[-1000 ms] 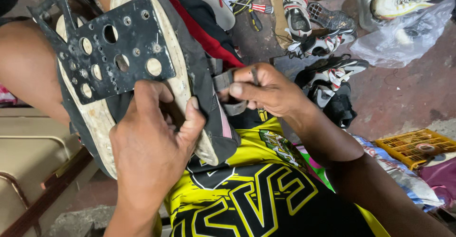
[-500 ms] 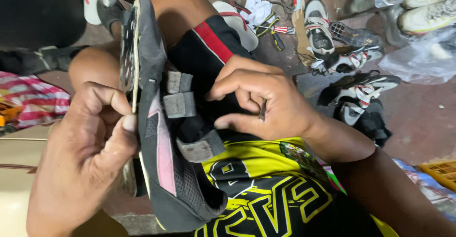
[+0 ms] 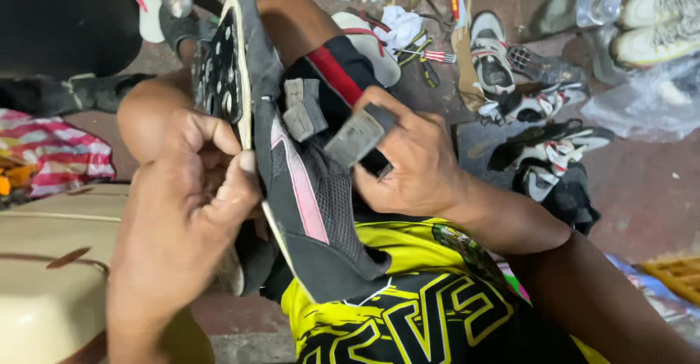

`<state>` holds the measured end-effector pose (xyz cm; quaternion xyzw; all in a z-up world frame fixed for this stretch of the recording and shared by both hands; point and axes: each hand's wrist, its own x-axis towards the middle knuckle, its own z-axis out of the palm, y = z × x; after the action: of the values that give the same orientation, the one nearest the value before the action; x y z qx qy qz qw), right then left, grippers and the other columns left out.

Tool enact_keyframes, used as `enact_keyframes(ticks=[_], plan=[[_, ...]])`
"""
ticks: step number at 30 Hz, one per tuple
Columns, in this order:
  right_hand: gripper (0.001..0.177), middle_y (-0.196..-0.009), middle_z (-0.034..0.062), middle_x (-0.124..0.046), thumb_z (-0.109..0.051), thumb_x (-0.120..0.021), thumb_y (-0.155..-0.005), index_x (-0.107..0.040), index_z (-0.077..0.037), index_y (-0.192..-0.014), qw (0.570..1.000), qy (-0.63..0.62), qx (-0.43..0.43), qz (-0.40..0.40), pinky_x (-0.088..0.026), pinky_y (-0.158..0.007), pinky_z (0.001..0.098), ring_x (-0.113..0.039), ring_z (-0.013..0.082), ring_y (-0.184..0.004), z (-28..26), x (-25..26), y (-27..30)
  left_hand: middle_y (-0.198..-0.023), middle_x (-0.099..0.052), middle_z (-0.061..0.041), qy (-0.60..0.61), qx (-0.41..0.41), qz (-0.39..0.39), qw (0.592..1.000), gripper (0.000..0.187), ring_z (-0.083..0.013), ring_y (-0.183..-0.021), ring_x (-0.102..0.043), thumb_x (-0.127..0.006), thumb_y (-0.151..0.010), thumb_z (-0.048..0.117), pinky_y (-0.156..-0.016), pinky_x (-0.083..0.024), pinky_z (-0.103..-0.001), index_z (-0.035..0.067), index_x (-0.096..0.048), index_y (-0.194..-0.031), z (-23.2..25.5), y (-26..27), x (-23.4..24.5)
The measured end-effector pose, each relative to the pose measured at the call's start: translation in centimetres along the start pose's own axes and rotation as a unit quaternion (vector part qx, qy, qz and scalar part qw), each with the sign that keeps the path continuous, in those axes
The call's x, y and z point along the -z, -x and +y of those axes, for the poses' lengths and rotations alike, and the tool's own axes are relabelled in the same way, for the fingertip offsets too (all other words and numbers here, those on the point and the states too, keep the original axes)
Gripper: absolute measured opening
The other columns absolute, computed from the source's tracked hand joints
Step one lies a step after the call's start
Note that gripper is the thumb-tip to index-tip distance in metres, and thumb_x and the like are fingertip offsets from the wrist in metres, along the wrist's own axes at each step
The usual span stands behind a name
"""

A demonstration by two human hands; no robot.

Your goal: The person is repairing a shoe by using a metal clamp to hold the sole and upper together. They use a screwdriver to tighten the clamp and then use a needle and thread to stitch the sole to the upper. The person works on the shoe while sitting on the floor.

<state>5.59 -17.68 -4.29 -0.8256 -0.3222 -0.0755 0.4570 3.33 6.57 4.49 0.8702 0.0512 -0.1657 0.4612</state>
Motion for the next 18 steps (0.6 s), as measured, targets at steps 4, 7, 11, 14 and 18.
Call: enact_keyframes(ticks=[4, 7, 11, 14, 18], plan=[[0.040, -0.105, 0.0106, -0.061, -0.007, -0.074, -0.075, -0.060, 0.000, -0.111, 0.975, -0.142, -0.173, -0.004, -0.047, -0.058, 0.0319, -0.057, 0.0214, -0.071, 0.4, -0.7, 1.3, -0.062, -0.059, -0.003, -0.039, 0.007, 0.044, 0.998, 0.023, -0.0062, -0.054, -0.052, -0.065, -0.100, 0.014, -0.050, -0.046, -0.027, 0.001, -0.047, -0.105, 0.8, 0.0, -1.6], [0.035, -0.106, 0.0027, -0.057, -0.011, -0.068, -0.086, -0.057, 0.000, -0.117, 0.917, -0.327, -0.222, -0.056, -0.043, -0.066, 0.0258, -0.053, 0.0104, -0.078, 1.2, 0.7, 2.0, -0.063, -0.062, -0.003, -0.036, 0.014, 0.053, 0.998, 0.026, -0.0080, -0.054, -0.059, -0.067, -0.094, 0.014, -0.051, -0.049, -0.029, 0.002, -0.046, -0.105, 1.0, -0.2, -2.9], [0.045, -0.093, 0.0063, -0.055, -0.023, -0.085, -0.073, -0.056, 0.000, -0.098, 0.947, -0.266, -0.133, -0.120, -0.036, -0.055, 0.0292, -0.045, 0.0150, -0.062, 3.0, 2.1, 2.8, -0.061, -0.063, -0.009, -0.125, 0.001, 0.060, 0.990, 0.035, -0.0219, -0.052, -0.063, -0.074, -0.091, 0.018, -0.053, -0.048, -0.037, 0.001, -0.047, -0.105, 1.2, -0.5, -5.1], [0.025, -0.086, 0.0092, -0.051, -0.012, -0.073, -0.103, -0.053, -0.003, -0.091, 0.986, -0.093, -0.112, -0.076, -0.043, -0.065, 0.0317, -0.053, 0.0223, -0.069, 3.6, 1.0, 3.4, -0.059, -0.063, -0.011, -0.133, -0.002, 0.060, 0.989, 0.037, -0.0277, -0.051, -0.064, -0.074, -0.093, 0.021, -0.053, -0.048, -0.040, 0.001, -0.047, -0.106, 1.4, -0.8, -5.8], [0.020, -0.083, 0.0112, -0.053, -0.010, -0.067, -0.100, -0.053, 0.000, -0.091, 0.980, -0.124, -0.155, -0.034, -0.046, -0.070, 0.0363, -0.055, 0.0272, -0.073, 4.6, 1.1, 4.1, -0.062, -0.064, -0.011, -0.124, -0.011, 0.060, 0.990, 0.034, -0.0263, -0.052, -0.067, -0.071, -0.095, 0.021, -0.055, -0.051, -0.039, 0.001, -0.046, -0.107, 1.0, -0.4, -5.0]])
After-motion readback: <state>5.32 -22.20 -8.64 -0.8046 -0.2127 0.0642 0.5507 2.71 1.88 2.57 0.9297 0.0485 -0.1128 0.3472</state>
